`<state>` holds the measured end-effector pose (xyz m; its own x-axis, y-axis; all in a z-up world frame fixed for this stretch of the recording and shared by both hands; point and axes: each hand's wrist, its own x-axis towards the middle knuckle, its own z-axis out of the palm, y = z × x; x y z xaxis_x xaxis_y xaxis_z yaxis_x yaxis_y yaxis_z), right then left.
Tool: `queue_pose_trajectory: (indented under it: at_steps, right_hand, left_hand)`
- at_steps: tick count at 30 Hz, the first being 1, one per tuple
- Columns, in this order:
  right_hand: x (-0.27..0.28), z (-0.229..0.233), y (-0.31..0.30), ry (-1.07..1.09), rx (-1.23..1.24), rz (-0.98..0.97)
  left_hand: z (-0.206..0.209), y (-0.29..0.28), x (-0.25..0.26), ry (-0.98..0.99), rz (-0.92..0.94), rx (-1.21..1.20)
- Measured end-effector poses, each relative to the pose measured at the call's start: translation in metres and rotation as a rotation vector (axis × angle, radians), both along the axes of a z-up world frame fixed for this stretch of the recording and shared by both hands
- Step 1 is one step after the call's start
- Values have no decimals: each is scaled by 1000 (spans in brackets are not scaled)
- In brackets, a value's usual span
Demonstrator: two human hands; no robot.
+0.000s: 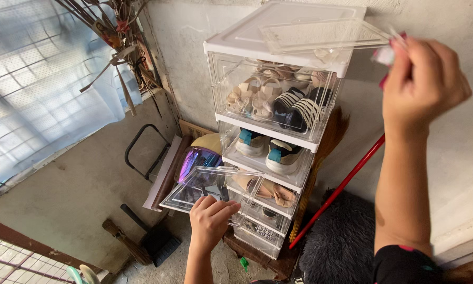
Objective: The person wipes the exterior of a sneaker and a shoe rack using a cloth, then places the sneaker into a drawer. The person also wipes the clear plastic drawer fronts and the top of the shoe rack.
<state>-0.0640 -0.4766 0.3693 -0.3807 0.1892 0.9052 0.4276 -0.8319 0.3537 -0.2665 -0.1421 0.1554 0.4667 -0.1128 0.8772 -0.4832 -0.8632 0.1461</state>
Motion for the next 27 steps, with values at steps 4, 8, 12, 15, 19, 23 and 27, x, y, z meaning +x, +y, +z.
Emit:
queue_pose_trajectory:
  at_steps: [4, 8, 12, 15, 19, 23, 27]
  right_hand:
    - [-13, 32, 41, 157, -219, -189]
    - [-27, 27, 50, 588, -290, -36]
    - [-30, 38, 43, 694, -426, 7]
    - [-39, 40, 40, 698, -476, -148]
    - [-50, 36, 45, 887, -446, -417]
    - [-53, 34, 47, 863, -426, -530]
    - [-59, 18, 48, 706, -336, -502]
  left_hand:
    - [-1, -1, 1, -4, 28, -21]
    - [-1, 0, 3, -6, 62, -25]
    - [1, 2, 2, -3, 79, -24]
    - [-1, 1, 3, -3, 90, -33]
    - [-11, 10, 5, 6, 95, -16]
    - [-19, 29, 21, -37, 162, 58]
    - [-7, 54, 43, -249, 203, 19]
